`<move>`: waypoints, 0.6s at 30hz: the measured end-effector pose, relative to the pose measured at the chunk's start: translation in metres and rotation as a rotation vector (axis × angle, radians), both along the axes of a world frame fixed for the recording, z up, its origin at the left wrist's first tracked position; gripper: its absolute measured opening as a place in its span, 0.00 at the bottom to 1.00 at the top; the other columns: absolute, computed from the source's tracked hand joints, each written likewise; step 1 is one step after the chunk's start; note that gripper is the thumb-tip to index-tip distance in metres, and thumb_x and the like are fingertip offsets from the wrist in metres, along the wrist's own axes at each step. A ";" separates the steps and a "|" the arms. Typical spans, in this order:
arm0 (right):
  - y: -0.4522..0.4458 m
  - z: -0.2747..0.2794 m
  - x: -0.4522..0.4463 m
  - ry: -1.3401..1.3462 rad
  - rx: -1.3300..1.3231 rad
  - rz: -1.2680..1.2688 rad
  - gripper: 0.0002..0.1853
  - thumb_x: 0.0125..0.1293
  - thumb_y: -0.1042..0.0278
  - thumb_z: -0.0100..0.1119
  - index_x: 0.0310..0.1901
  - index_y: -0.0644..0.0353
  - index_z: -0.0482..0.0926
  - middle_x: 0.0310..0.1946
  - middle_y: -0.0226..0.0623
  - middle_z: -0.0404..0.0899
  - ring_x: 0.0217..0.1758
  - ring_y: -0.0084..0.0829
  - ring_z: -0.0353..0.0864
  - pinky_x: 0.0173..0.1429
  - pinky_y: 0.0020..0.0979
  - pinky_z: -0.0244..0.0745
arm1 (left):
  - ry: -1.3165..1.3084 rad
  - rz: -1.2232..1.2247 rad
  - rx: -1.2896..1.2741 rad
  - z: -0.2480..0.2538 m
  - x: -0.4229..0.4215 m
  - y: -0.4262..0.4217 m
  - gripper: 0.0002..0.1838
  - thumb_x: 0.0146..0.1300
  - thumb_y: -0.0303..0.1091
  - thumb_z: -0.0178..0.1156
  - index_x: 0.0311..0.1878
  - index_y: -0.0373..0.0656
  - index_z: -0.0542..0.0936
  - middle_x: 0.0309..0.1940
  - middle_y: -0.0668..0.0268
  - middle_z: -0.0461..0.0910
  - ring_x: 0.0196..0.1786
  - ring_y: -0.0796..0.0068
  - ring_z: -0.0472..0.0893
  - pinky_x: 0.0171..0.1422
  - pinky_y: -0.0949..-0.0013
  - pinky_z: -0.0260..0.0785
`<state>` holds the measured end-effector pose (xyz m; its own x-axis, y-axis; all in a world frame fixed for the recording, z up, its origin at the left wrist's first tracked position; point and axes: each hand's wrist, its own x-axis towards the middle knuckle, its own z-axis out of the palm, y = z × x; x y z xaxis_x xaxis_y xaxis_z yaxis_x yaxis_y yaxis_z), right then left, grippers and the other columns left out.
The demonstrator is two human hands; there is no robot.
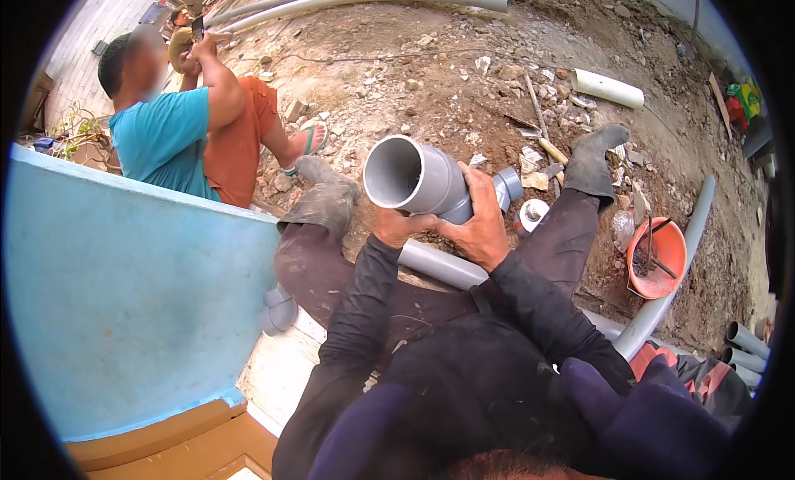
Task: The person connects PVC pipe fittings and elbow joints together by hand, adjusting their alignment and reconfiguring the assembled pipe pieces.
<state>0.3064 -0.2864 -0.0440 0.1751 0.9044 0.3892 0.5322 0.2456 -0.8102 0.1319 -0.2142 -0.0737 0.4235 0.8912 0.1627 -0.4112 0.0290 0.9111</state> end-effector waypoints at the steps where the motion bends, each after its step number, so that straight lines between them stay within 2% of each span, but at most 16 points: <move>1: -0.001 -0.004 0.001 -0.020 0.022 -0.001 0.52 0.46 0.59 0.79 0.72 0.62 0.62 0.65 0.51 0.66 0.69 0.51 0.69 0.70 0.44 0.69 | 0.019 -0.010 0.037 -0.001 0.000 0.001 0.50 0.40 0.29 0.84 0.69 0.39 0.69 0.60 0.61 0.78 0.60 0.67 0.79 0.66 0.61 0.74; 3: 0.001 -0.009 0.003 -0.013 0.044 0.012 0.52 0.45 0.59 0.79 0.72 0.61 0.63 0.65 0.51 0.66 0.69 0.51 0.68 0.70 0.44 0.69 | 0.058 -0.002 0.119 0.002 0.002 0.001 0.54 0.38 0.30 0.85 0.71 0.40 0.66 0.64 0.61 0.74 0.67 0.64 0.75 0.71 0.58 0.69; 6: 0.002 -0.020 0.006 0.046 0.054 0.048 0.53 0.44 0.59 0.80 0.72 0.61 0.63 0.66 0.51 0.66 0.70 0.52 0.68 0.71 0.45 0.68 | 0.160 0.012 0.241 0.011 0.004 -0.001 0.61 0.37 0.31 0.84 0.76 0.40 0.58 0.67 0.59 0.70 0.70 0.60 0.71 0.74 0.54 0.66; 7: 0.003 -0.024 0.007 0.050 0.069 0.062 0.53 0.43 0.59 0.81 0.72 0.61 0.63 0.67 0.51 0.66 0.70 0.52 0.68 0.71 0.45 0.68 | 0.185 0.015 0.266 0.011 0.005 -0.002 0.62 0.38 0.34 0.85 0.76 0.39 0.57 0.68 0.58 0.70 0.70 0.60 0.71 0.74 0.56 0.65; 10: 0.004 -0.032 0.008 0.058 0.095 0.090 0.53 0.43 0.59 0.82 0.72 0.61 0.64 0.68 0.51 0.67 0.71 0.52 0.68 0.72 0.45 0.68 | 0.349 0.093 0.504 0.021 0.009 0.000 0.59 0.39 0.38 0.85 0.74 0.38 0.60 0.65 0.57 0.73 0.68 0.63 0.74 0.73 0.59 0.68; 11: 0.004 -0.034 0.007 0.059 0.100 0.101 0.53 0.43 0.59 0.82 0.72 0.61 0.64 0.68 0.50 0.67 0.71 0.51 0.68 0.72 0.45 0.67 | 0.339 0.133 0.509 0.025 0.012 -0.003 0.55 0.39 0.39 0.85 0.71 0.37 0.65 0.63 0.56 0.74 0.65 0.64 0.76 0.71 0.60 0.69; 13: 0.009 -0.039 0.007 0.148 0.070 0.151 0.51 0.45 0.60 0.82 0.71 0.61 0.65 0.68 0.51 0.69 0.71 0.50 0.69 0.73 0.44 0.67 | 0.438 0.115 0.480 0.021 0.015 -0.006 0.59 0.39 0.38 0.85 0.74 0.36 0.60 0.64 0.56 0.73 0.68 0.63 0.74 0.72 0.58 0.68; 14: 0.010 -0.042 0.006 0.194 0.051 0.179 0.50 0.45 0.61 0.82 0.71 0.61 0.65 0.67 0.51 0.69 0.72 0.49 0.69 0.73 0.43 0.67 | 0.538 0.128 0.585 0.020 0.014 -0.006 0.59 0.40 0.37 0.84 0.74 0.36 0.59 0.63 0.56 0.74 0.68 0.63 0.74 0.71 0.58 0.69; 15: 0.009 -0.044 0.003 0.290 -0.050 0.182 0.49 0.46 0.63 0.82 0.70 0.62 0.67 0.66 0.46 0.72 0.70 0.42 0.72 0.72 0.40 0.67 | 0.633 0.148 0.691 0.021 0.015 -0.007 0.59 0.41 0.36 0.84 0.74 0.36 0.58 0.62 0.56 0.75 0.68 0.63 0.74 0.70 0.58 0.70; 16: 0.011 -0.050 0.002 0.432 -0.095 0.220 0.48 0.47 0.64 0.82 0.70 0.62 0.67 0.66 0.45 0.72 0.70 0.39 0.72 0.72 0.38 0.68 | 0.580 0.302 0.656 0.021 0.022 -0.012 0.50 0.41 0.34 0.82 0.69 0.37 0.69 0.60 0.57 0.77 0.64 0.63 0.77 0.67 0.61 0.73; 18: 0.010 -0.060 -0.001 0.715 -0.200 0.293 0.48 0.47 0.66 0.83 0.70 0.62 0.67 0.66 0.41 0.72 0.69 0.34 0.73 0.71 0.36 0.68 | 0.648 0.394 0.770 0.029 0.025 -0.011 0.40 0.39 0.33 0.83 0.60 0.39 0.78 0.58 0.59 0.78 0.61 0.64 0.79 0.64 0.62 0.74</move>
